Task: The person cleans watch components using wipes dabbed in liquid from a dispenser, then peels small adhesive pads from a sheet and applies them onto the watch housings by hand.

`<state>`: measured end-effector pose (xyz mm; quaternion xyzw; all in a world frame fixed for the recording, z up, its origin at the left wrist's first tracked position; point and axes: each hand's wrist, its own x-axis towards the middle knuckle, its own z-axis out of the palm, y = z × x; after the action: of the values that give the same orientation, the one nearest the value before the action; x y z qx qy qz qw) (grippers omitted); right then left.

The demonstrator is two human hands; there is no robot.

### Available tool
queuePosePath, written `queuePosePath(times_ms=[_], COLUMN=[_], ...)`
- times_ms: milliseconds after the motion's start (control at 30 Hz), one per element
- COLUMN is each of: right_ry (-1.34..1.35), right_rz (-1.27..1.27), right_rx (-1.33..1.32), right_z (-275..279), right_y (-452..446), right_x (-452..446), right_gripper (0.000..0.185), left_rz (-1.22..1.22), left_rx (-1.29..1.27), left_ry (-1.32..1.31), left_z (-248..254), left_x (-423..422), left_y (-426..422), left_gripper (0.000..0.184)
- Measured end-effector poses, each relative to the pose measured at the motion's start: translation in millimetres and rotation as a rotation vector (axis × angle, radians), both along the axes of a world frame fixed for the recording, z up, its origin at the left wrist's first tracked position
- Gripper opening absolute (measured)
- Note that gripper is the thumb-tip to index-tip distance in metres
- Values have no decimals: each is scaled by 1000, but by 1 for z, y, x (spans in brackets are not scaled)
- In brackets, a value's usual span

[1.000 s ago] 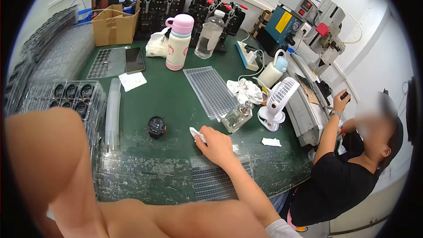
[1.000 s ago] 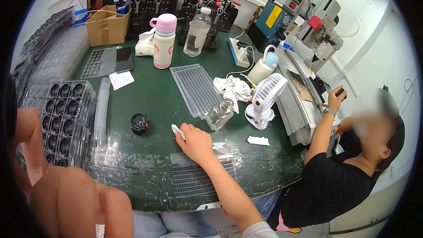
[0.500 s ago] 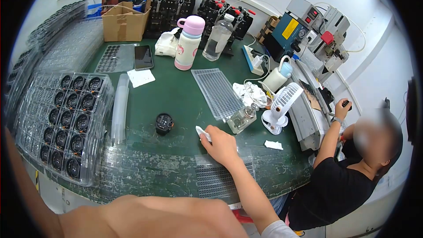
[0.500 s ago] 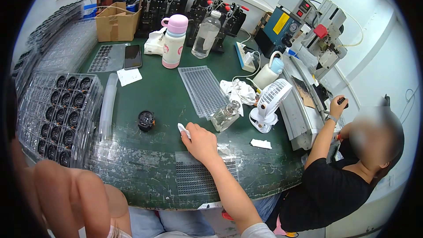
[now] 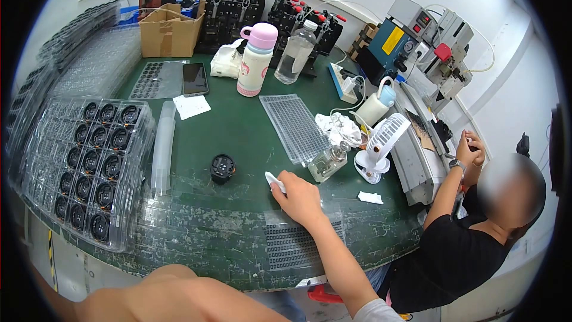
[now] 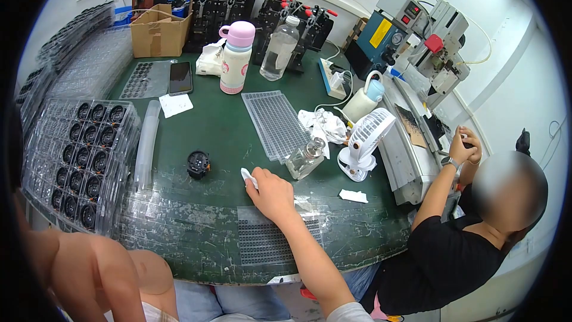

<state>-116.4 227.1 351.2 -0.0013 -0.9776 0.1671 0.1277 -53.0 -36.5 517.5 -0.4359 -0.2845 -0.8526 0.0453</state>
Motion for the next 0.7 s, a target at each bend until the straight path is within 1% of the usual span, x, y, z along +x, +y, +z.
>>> queuePosePath(times_ms=[367, 467, 700], right_ry=[44, 65, 83], right_rz=[22, 46, 51], right_rx=[2, 54, 68], right_z=[-1, 1, -2], right_y=[0, 0, 2], right_x=[1, 2, 3], right_gripper=[23, 21, 20], left_rz=[-7, -12, -38], left_rx=[61, 73, 91], left_ry=[44, 71, 157], left_z=[8, 13, 28], left_x=[5, 5, 5], left_y=[-1, 0, 6], left_gripper=[18, 17, 15])
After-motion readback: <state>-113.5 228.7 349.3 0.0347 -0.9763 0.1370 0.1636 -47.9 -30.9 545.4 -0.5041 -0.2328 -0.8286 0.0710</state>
